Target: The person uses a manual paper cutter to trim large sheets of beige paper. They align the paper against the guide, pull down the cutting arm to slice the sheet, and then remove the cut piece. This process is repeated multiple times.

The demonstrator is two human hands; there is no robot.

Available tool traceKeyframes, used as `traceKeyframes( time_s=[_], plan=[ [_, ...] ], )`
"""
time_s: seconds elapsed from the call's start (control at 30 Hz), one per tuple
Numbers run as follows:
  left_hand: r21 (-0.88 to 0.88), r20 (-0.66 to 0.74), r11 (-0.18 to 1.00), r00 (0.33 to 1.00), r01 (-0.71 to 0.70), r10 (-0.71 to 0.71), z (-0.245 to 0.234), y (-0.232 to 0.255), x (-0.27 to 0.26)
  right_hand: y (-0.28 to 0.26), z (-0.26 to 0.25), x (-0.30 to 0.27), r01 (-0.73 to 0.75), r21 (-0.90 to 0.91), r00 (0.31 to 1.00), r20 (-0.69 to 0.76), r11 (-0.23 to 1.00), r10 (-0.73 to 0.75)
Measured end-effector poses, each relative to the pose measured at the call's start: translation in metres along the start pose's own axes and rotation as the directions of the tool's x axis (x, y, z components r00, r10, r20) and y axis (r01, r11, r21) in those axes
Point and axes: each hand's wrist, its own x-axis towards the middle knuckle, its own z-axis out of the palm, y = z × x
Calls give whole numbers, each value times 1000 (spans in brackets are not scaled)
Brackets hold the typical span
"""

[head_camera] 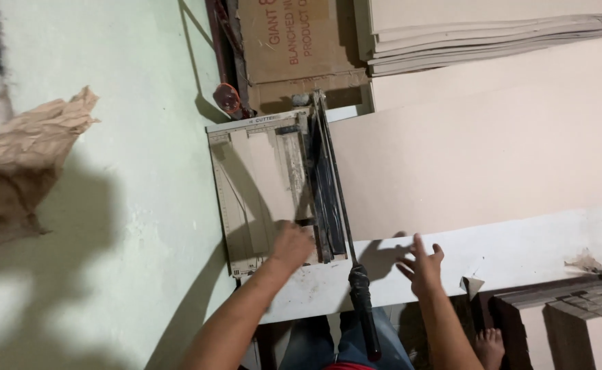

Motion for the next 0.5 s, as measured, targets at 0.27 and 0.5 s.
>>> traceKeyframes(
  time_s=[0.27,0.5],
  plan=[
    [-177,26,970,986,166,-164,-57,-46,-33,32,-43,56,-85,427,966,256,900,-30],
    [-394,167,831,920,392,-355,-84,-32,11,29,-5,26,-43,44,975,218,998,32]
  ],
)
